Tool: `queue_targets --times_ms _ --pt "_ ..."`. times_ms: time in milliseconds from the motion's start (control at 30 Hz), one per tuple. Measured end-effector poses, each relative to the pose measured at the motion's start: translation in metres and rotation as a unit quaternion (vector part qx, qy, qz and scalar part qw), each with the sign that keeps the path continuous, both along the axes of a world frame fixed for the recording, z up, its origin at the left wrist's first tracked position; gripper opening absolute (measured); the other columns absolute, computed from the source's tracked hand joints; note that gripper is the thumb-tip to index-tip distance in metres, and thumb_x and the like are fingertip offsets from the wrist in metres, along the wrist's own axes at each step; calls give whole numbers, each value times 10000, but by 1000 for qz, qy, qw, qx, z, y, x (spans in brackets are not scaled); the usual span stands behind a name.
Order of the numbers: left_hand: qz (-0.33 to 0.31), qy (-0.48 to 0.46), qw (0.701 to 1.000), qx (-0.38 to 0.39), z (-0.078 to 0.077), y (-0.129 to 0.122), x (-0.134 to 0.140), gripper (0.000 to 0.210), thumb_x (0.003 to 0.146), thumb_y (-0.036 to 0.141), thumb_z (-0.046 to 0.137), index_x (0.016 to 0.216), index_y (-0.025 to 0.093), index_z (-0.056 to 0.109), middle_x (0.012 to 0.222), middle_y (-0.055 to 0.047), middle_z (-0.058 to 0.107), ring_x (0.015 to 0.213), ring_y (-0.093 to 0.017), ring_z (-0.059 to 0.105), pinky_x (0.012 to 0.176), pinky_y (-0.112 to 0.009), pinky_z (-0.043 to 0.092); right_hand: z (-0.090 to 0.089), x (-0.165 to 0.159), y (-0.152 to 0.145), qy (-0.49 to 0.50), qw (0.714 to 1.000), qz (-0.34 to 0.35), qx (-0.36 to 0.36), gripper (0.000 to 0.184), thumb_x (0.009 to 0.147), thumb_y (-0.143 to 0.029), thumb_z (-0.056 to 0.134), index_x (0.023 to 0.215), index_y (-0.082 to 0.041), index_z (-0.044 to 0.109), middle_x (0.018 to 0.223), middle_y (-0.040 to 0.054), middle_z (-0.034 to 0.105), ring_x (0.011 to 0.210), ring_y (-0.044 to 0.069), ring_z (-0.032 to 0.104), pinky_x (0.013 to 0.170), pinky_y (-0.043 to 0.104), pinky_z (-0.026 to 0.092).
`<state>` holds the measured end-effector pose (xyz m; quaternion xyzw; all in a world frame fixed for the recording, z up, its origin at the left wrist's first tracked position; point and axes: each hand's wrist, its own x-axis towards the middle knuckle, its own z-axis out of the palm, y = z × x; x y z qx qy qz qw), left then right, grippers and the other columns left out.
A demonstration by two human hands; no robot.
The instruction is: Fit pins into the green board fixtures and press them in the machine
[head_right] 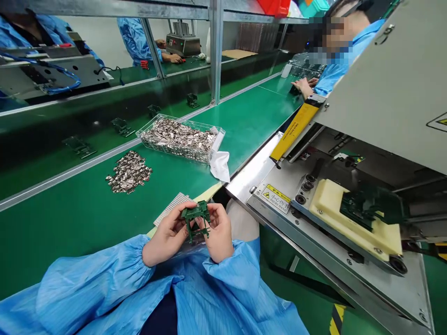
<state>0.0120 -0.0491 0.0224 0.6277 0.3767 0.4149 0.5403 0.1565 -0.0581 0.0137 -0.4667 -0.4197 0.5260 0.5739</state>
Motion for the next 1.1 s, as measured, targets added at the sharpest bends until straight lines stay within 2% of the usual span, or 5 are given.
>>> queue_targets --times_ms 233,400,700,900,1100 --pt "-95 48 994 15 27 13 22 374 900 256 537 1274 243 516 1029 -90 691 755 -186 683 653 -277 574 14 55 -28 -175 977 15 118 771 736 -337 812 1409 -282 439 1419 103 486 1261 300 496 975 409 491" --pt "-346 76 934 51 62 36 68 588 874 246 590 1428 245 394 1082 -101 708 804 -203 712 640 -284 583 34 118 -74 -231 955 -65 174 618 766 -340 802 1329 -293 552 1306 104 585 1184 315 567 984 456 499" --pt "-286 60 912 288 108 79 246 784 670 415 797 1334 128 493 1445 -220 470 1362 -376 419 1126 -525 353 53 231 -138 -91 760 -621 167 592 618 -418 872 1146 -272 648 1281 79 589 1187 304 552 1073 573 389" --pt "-323 92 922 194 112 69 308 837 694 400 782 1382 63 445 1280 -247 596 1189 -372 576 991 -508 478 65 258 -126 -167 771 -586 185 639 631 -386 868 1184 -206 602 1212 69 614 1129 256 589 999 482 486" --pt "-285 -1 950 126 106 87 221 645 652 333 823 1225 136 602 1028 -118 685 948 -246 668 851 -389 577 94 290 -78 -355 821 -431 117 664 640 -417 845 1215 -186 607 1101 102 668 1066 284 619 956 483 495"
